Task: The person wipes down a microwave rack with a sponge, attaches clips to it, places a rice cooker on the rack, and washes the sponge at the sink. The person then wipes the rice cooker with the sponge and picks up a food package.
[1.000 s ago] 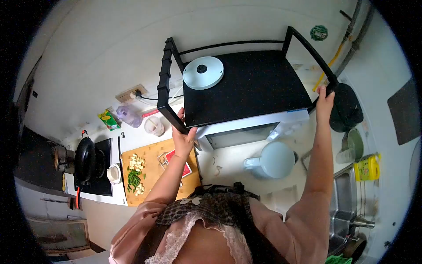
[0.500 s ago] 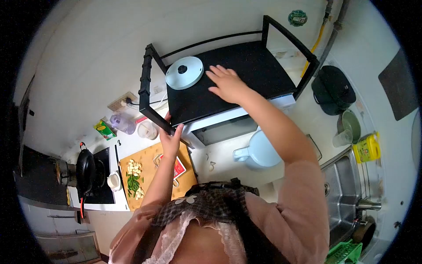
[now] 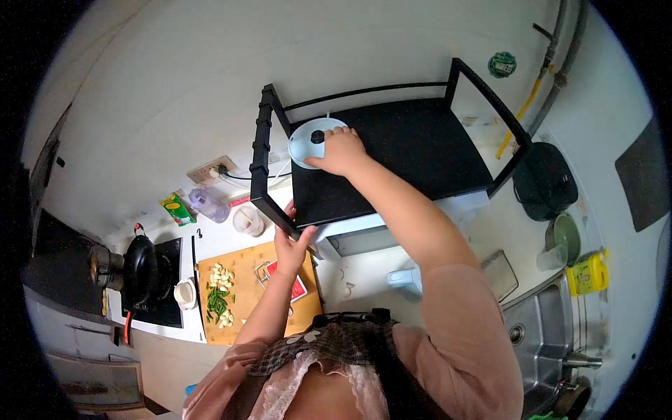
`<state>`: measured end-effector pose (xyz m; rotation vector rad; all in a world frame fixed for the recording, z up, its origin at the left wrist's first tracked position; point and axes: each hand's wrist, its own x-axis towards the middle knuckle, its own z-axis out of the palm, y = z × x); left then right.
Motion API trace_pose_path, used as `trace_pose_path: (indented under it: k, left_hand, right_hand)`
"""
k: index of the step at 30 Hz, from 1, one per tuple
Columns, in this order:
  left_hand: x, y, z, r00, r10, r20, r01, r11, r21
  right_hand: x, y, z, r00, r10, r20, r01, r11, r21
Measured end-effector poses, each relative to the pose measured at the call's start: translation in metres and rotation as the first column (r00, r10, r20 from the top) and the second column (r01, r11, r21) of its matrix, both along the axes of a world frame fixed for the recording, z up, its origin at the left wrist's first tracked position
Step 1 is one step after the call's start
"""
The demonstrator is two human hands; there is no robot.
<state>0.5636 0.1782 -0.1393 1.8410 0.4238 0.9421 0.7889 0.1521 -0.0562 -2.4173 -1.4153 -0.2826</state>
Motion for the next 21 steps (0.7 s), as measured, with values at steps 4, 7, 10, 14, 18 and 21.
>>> trace_pose_path:
  k: [4, 7, 10, 14, 18, 21]
  left_hand:
    - [0.000, -0.001, -0.001, 1.000, -0.005, -0.015, 0.004, 0.999, -0.032]
    - [0.000, 0.001, -0.004, 1.000, -0.012, -0.019, 0.011, 0.999, -0.053]
    - [-0.004, 0.003, -0.005, 0.999, -0.034, -0.034, 0.033, 0.999, -0.025]
    - [-0.020, 0.031, -0.007, 0.969, -0.200, 0.145, 0.226, 0.955, -0.194]
    - [0.017, 0.090, -0.023, 0.990, -0.045, 0.130, 0.089, 0.930, -0.358]
    - [0.071, 0.103, 0.031, 0.977, -0.055, -0.206, -0.037, 0.907, -0.419]
  right_hand:
    - [0.011, -0.004, 0.009, 0.986, 0.091, -0.139, -0.097, 0.995, -0.035]
    - [0.022, -0.002, 0.000, 0.961, 0.180, -0.210, -0.173, 0.984, 0.051]
    - [0.033, -0.004, -0.008, 0.934, 0.319, -0.161, -0.287, 0.938, 0.192]
    - [0.053, 0.000, -0.003, 0.919, 0.267, -0.289, -0.180, 0.938, 0.295]
    - [0.081, 0.027, -0.012, 0.909, 0.131, -0.396, -0.021, 0.963, 0.269]
    - [0.092, 0.050, -0.013, 0.840, 0.153, -0.520, -0.003, 0.961, 0.277]
